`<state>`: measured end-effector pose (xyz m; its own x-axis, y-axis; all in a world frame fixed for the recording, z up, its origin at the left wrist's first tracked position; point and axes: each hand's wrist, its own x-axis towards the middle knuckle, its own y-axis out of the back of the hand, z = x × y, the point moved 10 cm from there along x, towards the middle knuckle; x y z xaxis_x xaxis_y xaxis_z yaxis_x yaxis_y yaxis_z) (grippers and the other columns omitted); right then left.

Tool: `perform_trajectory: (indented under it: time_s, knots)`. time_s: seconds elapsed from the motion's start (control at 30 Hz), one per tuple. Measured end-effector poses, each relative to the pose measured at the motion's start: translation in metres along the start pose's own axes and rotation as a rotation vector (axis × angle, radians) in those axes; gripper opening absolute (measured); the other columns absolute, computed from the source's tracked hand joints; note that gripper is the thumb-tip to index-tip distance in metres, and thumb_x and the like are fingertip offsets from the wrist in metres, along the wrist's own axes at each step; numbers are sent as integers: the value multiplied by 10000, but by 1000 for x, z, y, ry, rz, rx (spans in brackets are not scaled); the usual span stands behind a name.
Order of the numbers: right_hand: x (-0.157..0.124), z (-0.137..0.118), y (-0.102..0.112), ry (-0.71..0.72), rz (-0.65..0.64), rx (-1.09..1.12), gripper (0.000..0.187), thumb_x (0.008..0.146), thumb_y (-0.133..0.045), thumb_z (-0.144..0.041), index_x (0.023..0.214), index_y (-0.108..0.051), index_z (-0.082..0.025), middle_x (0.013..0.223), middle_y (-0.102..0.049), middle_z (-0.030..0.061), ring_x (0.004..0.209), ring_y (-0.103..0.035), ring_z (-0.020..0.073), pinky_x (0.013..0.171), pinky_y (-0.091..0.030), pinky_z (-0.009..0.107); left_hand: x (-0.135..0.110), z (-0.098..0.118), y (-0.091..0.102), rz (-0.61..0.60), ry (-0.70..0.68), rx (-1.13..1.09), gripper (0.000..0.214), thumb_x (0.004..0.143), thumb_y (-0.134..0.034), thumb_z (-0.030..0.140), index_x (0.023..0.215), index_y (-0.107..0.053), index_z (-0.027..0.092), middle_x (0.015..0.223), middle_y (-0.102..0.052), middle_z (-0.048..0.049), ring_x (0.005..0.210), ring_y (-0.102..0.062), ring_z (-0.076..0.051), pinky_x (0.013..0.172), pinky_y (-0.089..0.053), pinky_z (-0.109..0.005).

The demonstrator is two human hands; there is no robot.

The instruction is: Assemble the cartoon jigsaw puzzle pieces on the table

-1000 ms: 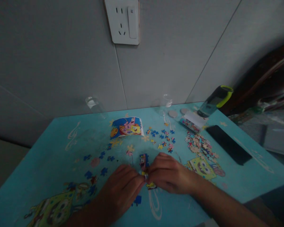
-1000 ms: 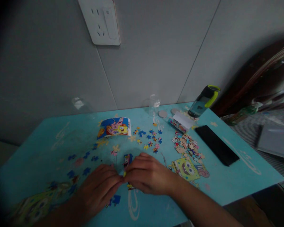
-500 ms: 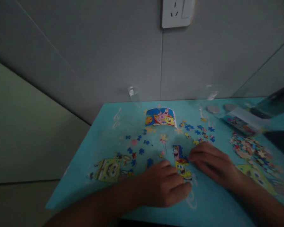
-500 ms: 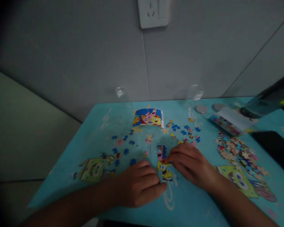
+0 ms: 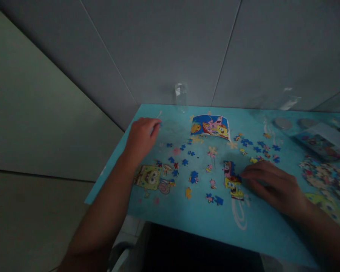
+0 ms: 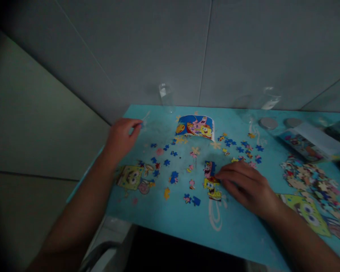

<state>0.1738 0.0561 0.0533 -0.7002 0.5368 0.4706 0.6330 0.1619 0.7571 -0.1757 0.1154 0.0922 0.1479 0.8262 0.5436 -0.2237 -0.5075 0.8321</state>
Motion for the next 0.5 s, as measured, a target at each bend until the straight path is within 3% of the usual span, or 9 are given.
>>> perform_trajectory:
  time_s: [0.07,0.17,0.33,0.5]
  knots:
    - [3,-10,-7,38,-34,-49,349,892,-653,-94,1203,-686,-249,1060,-731,63,948,-693,214,844,-541,366,-1,-36,2,16,123,-1,208,995,-531,251,1127,-682,194,1046,-728,-68,977,-661,-218,929,-487,-370]
    - [7,-32,-23,103,-103,-43,304,900,-661,-117,1187,-681,-217,1067,-727,77,943,-680,207,841,-521,375,-4,-56,1,22,203,-10,225,989,-524,275,1138,-682,215,1053,-732,-62,967,-673,-216,930,-500,-364]
    - [9,-60,-45,180,-174,-32,332,887,-692,-126,1212,-659,-188,1037,-726,82,996,-653,220,898,-484,412,-4,-35,-15,-33,167,-55,229,985,-513,254,1130,-683,202,1063,-733,-66,991,-669,-211,942,-505,-357]
    - [10,-51,-44,129,-169,-15,302,888,-693,-122,1179,-666,-197,979,-714,72,898,-641,204,821,-482,394,-4,-24,-26,-56,138,-106,229,976,-528,220,1140,-683,184,1075,-730,-69,998,-664,-198,966,-497,-355]
